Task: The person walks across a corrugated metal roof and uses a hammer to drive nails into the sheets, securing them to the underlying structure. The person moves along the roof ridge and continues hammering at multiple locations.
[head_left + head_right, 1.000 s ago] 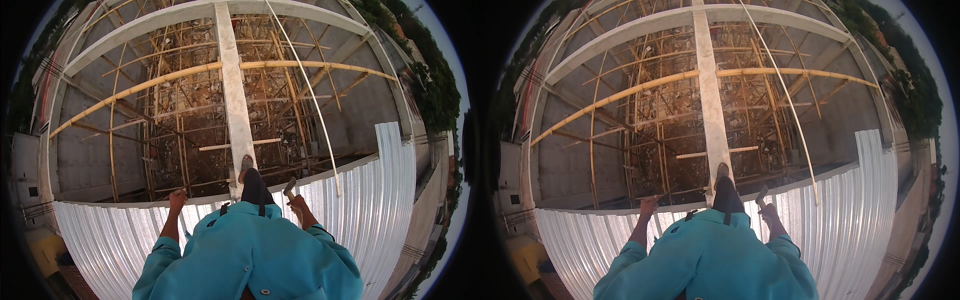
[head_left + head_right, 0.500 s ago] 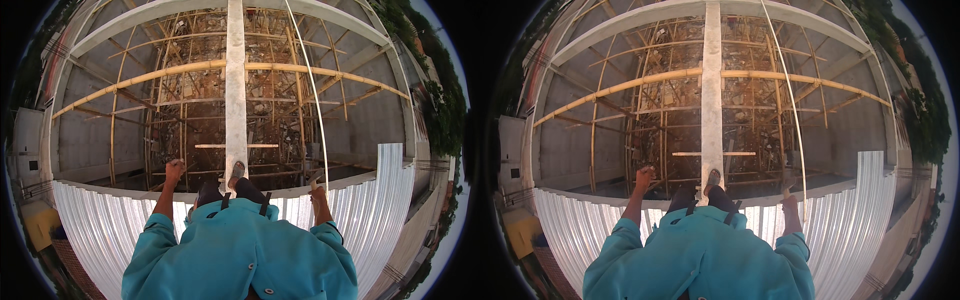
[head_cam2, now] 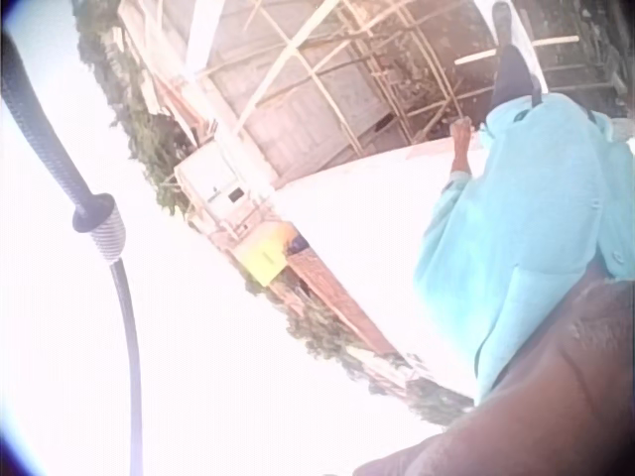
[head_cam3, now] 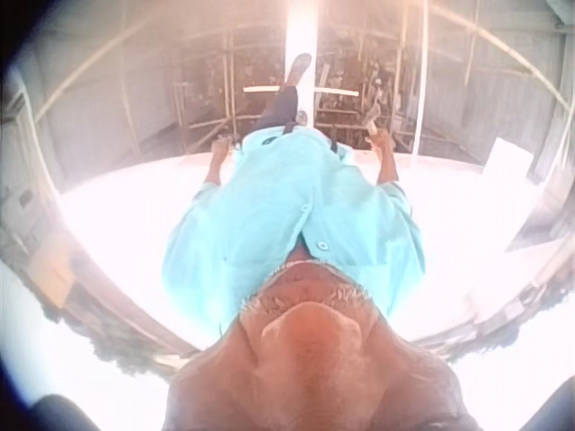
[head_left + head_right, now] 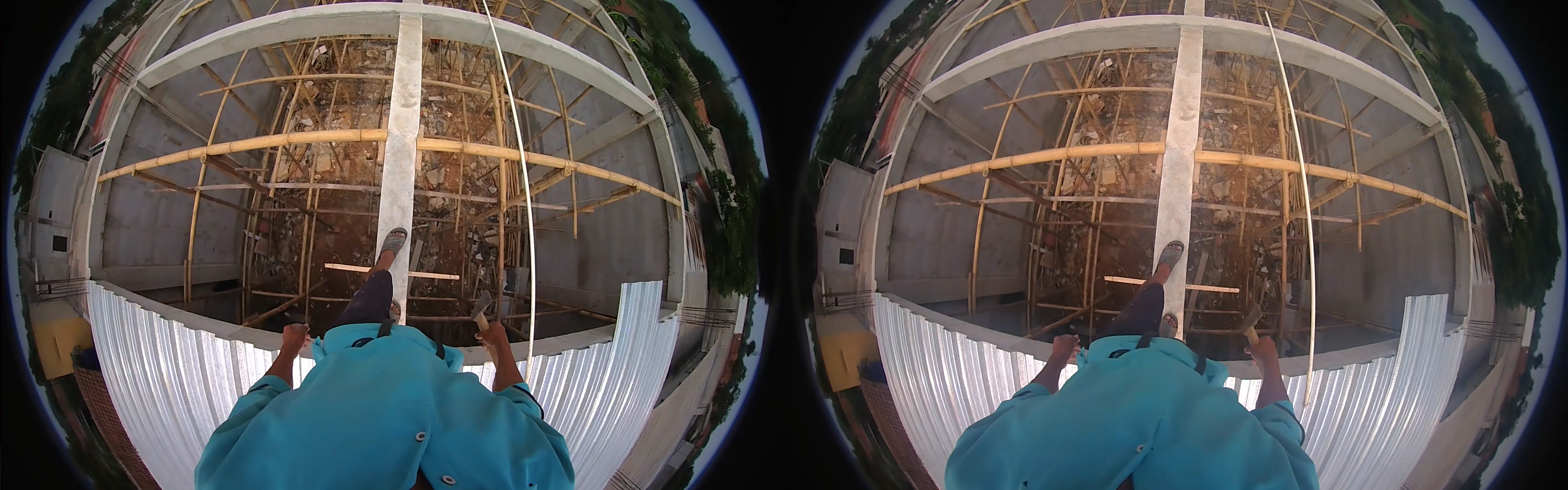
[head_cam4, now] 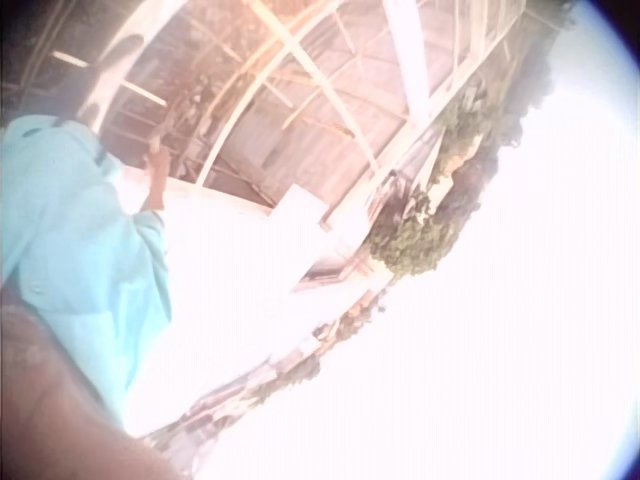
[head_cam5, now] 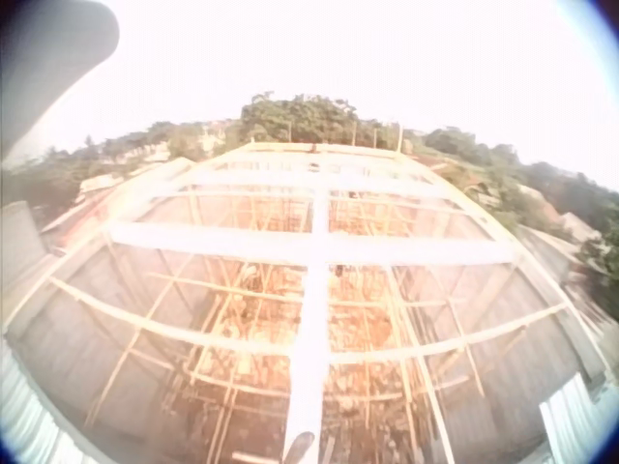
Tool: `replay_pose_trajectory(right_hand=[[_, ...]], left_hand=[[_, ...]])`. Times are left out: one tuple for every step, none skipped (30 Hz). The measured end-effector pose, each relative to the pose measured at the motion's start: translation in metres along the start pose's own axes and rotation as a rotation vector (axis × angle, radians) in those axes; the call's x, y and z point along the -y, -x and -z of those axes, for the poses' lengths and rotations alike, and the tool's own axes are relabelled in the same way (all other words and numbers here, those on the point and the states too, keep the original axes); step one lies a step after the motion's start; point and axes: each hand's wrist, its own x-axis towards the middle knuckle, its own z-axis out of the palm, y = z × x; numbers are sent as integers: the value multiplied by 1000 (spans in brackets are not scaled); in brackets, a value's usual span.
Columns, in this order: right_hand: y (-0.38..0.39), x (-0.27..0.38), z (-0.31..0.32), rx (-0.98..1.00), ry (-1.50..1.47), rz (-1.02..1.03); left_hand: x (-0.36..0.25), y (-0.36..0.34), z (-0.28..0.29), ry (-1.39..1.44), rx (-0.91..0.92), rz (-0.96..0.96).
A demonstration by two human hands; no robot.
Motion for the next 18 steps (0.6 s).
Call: replay_pose_trajectory(right_hand=[[-8,15,12,-33,-25,3],[-18,25,22,-63,-50,0],[-28,35,36,5,-44,-37],[-39,48,49,-14,-52,-45],[-48,59,61,-35,-57,-60],[-58,71,73,-55,-63,-74],[-55,98,90,-83,-65,-107],[-62,113,108,-71,-27,-109],[-67,126,126,-59,12,-111],[-74,139,144,-52,47,-114],[-80,155,156,-81,44,-105],[-86,169,168,-110,43,-97],[-91,184,176,-132,41,-85],[-87,207,184,-149,43,-75],[-80,228,188,-223,15,-45],[-95,227,193,-198,1,-25],[-123,214,195,-181,-19,-13],[-140,207,196,-156,-34,7]], left_hand=[[-31,-12,-14,7,2,-23],[-62,-20,-27,10,7,-42],[-86,-31,-36,42,10,-44],[-113,-45,-44,76,13,-51],[-141,-57,-51,109,22,-55],[-171,-70,-55,186,71,-113],[-193,-81,-54,264,108,-157],[-225,-89,-62,344,162,-211],[-254,-95,-67,314,135,-237],[-291,-91,-73,286,113,-268],[-318,-90,-73,255,75,-297],[-337,-101,-73,253,69,-323],[-351,-113,-69,249,57,-348],[-357,-124,-62,243,42,-366],[-360,-131,-53,229,24,-363],[-371,-139,-51,212,33,-370],[-383,-145,-56,192,54,-379],[-392,-147,-59,203,38,-342]])
